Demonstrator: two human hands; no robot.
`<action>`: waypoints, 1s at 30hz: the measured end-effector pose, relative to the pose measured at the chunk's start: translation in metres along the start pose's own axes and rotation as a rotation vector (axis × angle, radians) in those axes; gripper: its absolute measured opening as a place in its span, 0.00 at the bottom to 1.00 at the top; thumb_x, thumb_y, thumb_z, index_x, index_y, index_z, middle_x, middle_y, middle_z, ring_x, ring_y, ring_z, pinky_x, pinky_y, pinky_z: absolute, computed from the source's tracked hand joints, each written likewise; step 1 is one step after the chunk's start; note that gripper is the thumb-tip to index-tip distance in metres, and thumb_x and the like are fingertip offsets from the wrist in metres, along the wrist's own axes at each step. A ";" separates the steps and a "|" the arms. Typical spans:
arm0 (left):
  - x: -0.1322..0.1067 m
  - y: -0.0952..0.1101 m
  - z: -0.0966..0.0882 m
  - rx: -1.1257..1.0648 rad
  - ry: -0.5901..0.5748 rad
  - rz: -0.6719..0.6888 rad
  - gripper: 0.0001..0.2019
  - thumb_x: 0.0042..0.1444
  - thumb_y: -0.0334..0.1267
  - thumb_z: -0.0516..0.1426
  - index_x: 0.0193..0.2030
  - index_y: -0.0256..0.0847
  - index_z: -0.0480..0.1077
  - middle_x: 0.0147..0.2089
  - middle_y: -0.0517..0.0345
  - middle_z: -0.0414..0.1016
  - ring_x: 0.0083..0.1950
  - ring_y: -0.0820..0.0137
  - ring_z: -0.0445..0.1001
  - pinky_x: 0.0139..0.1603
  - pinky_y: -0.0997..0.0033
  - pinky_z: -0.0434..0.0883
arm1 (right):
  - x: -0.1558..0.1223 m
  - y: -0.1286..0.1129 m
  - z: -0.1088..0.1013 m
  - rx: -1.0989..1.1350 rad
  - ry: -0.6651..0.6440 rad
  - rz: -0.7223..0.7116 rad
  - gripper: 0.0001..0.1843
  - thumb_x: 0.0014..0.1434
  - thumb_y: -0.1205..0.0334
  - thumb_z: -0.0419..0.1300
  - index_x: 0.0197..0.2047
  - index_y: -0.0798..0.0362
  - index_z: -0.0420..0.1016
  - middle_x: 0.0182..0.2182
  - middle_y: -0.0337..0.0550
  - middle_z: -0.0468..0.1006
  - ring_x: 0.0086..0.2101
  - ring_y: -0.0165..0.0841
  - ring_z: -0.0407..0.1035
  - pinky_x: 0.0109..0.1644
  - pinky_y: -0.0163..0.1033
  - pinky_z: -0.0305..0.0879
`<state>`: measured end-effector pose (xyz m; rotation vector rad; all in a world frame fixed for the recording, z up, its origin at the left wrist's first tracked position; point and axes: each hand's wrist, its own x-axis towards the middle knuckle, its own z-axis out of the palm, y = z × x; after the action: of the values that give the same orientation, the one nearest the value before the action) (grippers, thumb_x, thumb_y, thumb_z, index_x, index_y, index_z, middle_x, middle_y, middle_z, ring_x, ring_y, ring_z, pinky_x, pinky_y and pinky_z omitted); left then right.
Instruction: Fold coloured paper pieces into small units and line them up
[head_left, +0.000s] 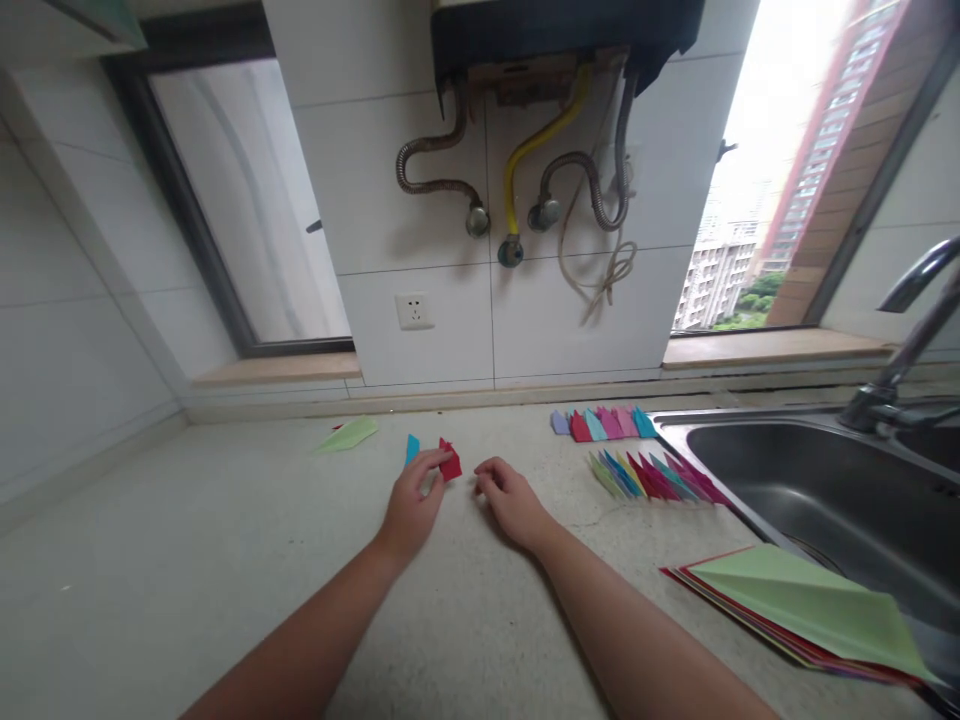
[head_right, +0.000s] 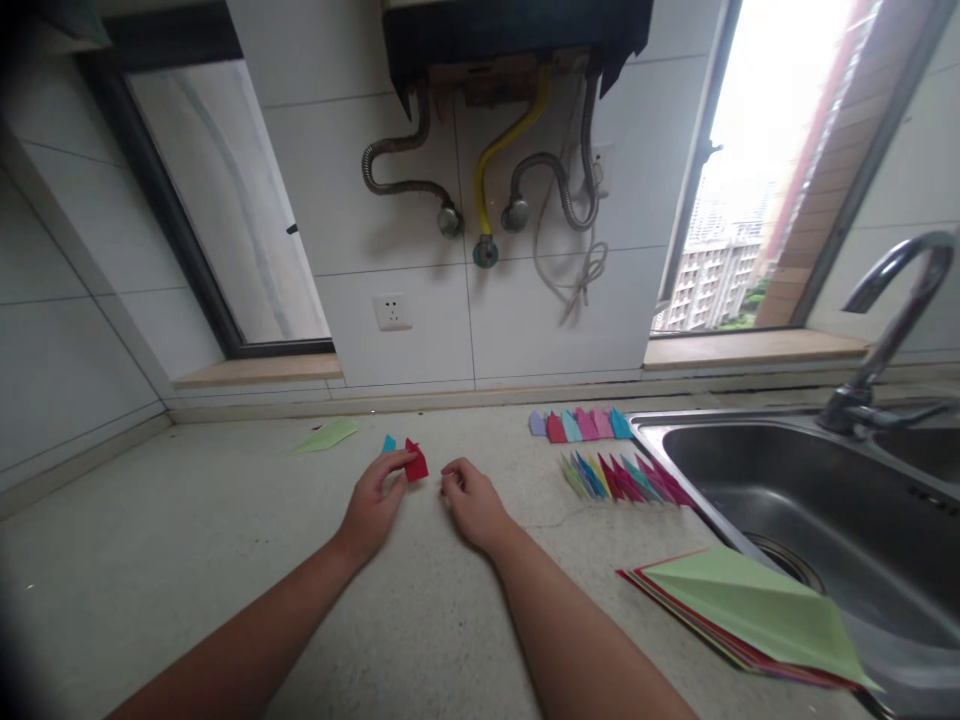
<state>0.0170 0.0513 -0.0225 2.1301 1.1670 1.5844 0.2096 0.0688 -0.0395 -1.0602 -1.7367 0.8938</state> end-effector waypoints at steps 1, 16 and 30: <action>-0.001 0.001 0.003 0.000 -0.024 0.039 0.16 0.60 0.30 0.52 0.52 0.46 0.73 0.54 0.50 0.74 0.58 0.63 0.70 0.62 0.54 0.65 | 0.000 0.000 0.000 0.029 0.008 0.015 0.13 0.63 0.58 0.51 0.47 0.53 0.70 0.33 0.40 0.77 0.29 0.29 0.68 0.35 0.35 0.62; -0.013 0.009 0.005 -0.151 -0.048 0.045 0.21 0.57 0.30 0.56 0.57 0.49 0.67 0.55 0.48 0.69 0.56 0.61 0.71 0.59 0.54 0.71 | -0.008 -0.021 -0.002 -0.003 -0.106 -0.089 0.10 0.63 0.59 0.57 0.44 0.52 0.75 0.34 0.40 0.78 0.33 0.30 0.68 0.38 0.34 0.62; -0.003 -0.001 0.002 -0.210 -0.149 -0.206 0.05 0.59 0.36 0.58 0.40 0.43 0.74 0.41 0.53 0.76 0.45 0.66 0.75 0.47 0.64 0.71 | -0.008 -0.021 -0.003 -0.236 -0.003 -0.214 0.08 0.62 0.64 0.56 0.41 0.50 0.77 0.35 0.43 0.75 0.34 0.32 0.68 0.39 0.37 0.63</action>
<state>0.0185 0.0504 -0.0258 1.8922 1.0808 1.3682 0.2087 0.0536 -0.0227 -0.9984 -1.9506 0.5668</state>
